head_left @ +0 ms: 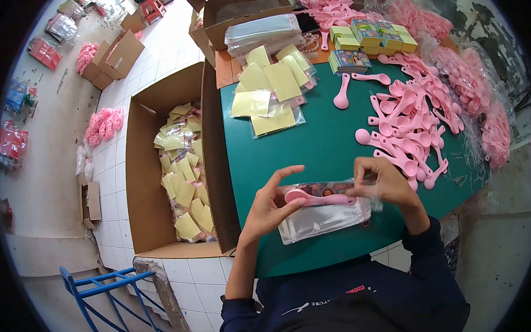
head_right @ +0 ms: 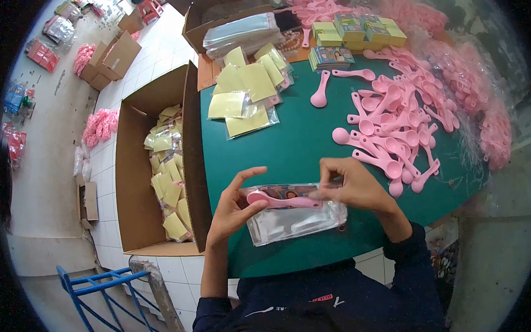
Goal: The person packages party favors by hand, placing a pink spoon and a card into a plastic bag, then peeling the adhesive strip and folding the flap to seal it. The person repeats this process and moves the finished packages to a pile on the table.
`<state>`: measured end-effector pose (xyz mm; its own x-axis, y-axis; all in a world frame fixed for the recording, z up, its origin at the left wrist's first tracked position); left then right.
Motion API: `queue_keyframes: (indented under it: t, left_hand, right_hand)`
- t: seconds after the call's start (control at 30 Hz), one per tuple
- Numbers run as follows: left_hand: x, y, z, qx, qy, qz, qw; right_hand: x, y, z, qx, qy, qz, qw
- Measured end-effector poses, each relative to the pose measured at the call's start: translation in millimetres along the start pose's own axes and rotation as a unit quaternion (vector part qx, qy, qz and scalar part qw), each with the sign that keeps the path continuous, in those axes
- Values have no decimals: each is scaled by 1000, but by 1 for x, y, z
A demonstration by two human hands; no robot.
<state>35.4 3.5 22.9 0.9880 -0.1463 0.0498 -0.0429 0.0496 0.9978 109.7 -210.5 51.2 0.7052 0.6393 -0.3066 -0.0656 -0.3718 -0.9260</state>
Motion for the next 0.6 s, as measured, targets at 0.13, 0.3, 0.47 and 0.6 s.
queue_keyframes:
  t: [0.13,0.3,0.47,0.6]
  left_hand:
    - [-1,-2,4,-25,-19,-30,999]
    - [-7,5,9,119,62,29,991]
    - [-47,-15,43,-114,29,-98,988]
    - [-63,-23,60,-153,-18,-146,977]
  right_hand:
    - [-6,2,9,123,-26,134,983]
    - [-11,14,5,42,96,-10,994]
    - [-26,-28,27,-163,134,-102,972]
    - [-39,-20,50,-344,25,-131,929]
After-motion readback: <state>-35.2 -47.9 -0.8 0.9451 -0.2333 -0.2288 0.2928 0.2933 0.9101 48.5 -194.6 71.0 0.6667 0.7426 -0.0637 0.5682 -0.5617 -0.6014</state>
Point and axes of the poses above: each hand's wrist, its own x-axis towards the middle knuckle, its own z-axis out of the palm, y = z × x, the point moved 4 cm from there along x, towards the middle knuckle, and after that the axes turned 9 degrees about z, right-handed, at the moved point
